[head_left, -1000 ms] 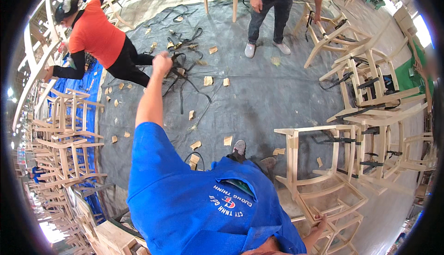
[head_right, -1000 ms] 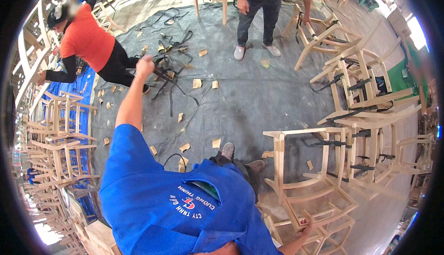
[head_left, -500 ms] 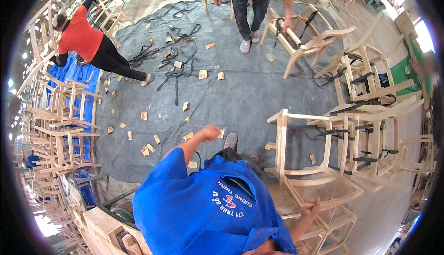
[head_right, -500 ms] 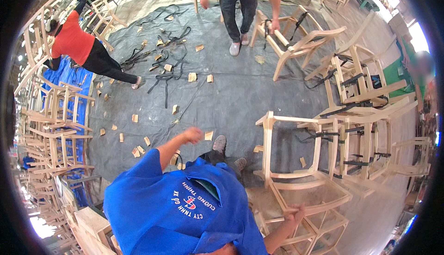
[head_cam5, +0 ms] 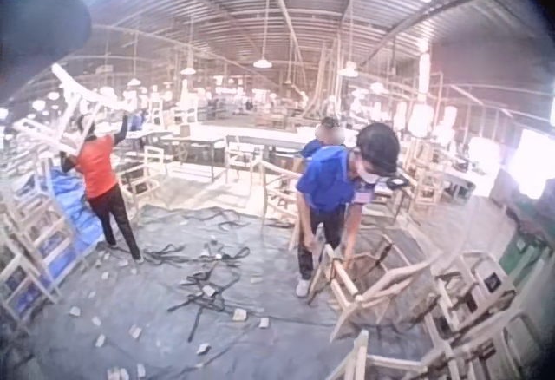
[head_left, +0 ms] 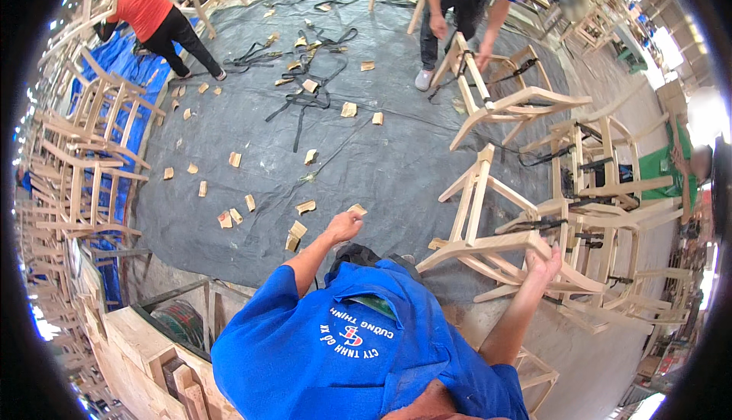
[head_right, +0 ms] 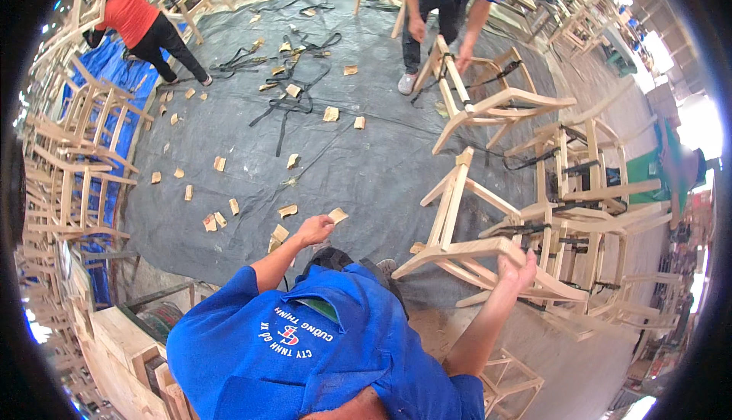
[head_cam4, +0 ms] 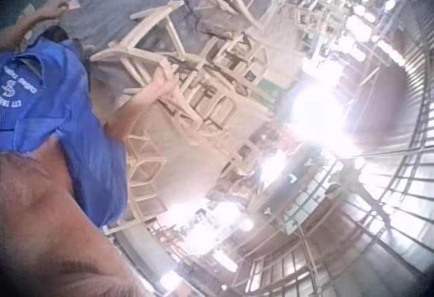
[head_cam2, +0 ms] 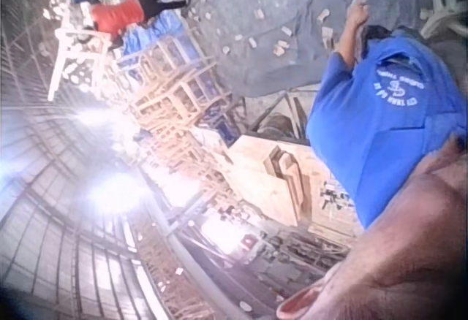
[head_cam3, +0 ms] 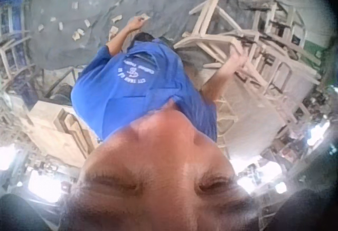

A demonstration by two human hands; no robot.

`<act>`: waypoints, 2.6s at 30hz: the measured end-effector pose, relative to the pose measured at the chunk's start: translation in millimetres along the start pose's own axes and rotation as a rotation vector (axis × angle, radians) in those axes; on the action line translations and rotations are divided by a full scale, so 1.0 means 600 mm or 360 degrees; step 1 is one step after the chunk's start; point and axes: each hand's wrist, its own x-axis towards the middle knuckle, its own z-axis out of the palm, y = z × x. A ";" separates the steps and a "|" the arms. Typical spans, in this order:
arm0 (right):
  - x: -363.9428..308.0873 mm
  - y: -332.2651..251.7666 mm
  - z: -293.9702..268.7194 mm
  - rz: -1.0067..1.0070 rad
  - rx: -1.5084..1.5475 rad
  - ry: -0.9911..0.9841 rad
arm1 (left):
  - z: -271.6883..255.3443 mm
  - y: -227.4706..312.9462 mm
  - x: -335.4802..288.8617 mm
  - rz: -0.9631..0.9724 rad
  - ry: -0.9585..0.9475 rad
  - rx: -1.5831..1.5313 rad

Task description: The person assembles wooden chair frames by hand in a factory setting. They pick up chair frames, wrap black straps around the legs to secure them, and use a metal buckle to tighten the straps. The person handles multiple chair frames sequentially, moving them from a pile to a finished position.

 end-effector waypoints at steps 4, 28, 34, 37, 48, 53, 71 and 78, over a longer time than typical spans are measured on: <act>0.018 0.080 0.118 -0.0003 -0.0120 -0.0078 | -0.066 -0.152 -0.078 -0.0337 0.0138 -0.0069; -0.094 0.432 0.243 0.0266 0.0646 -0.0244 | 0.032 0.234 -0.048 0.1082 -0.1075 -0.0710; -0.134 0.403 0.291 0.0529 0.0802 -0.0247 | 0.174 0.441 -0.107 0.1150 -0.1007 -0.1505; -0.078 0.333 0.200 0.0319 0.0848 -0.0039 | 0.214 0.518 -0.166 0.0845 -0.0982 -0.1129; -0.228 0.240 0.250 0.0188 -0.0347 -0.1021 | 0.213 0.616 -0.033 0.0894 -0.0845 -0.1423; -0.411 0.128 0.096 -0.0565 -0.1001 -0.1781 | 0.082 0.631 0.067 0.0631 -0.0749 -0.1486; -0.361 0.146 -0.232 -0.0257 -0.2077 -0.0152 | -0.394 0.166 0.105 0.0105 -0.0189 -0.1326; -0.287 0.278 -0.150 -0.0288 -0.2680 -0.0784 | -0.542 -0.062 0.017 -0.0151 0.0482 -0.0679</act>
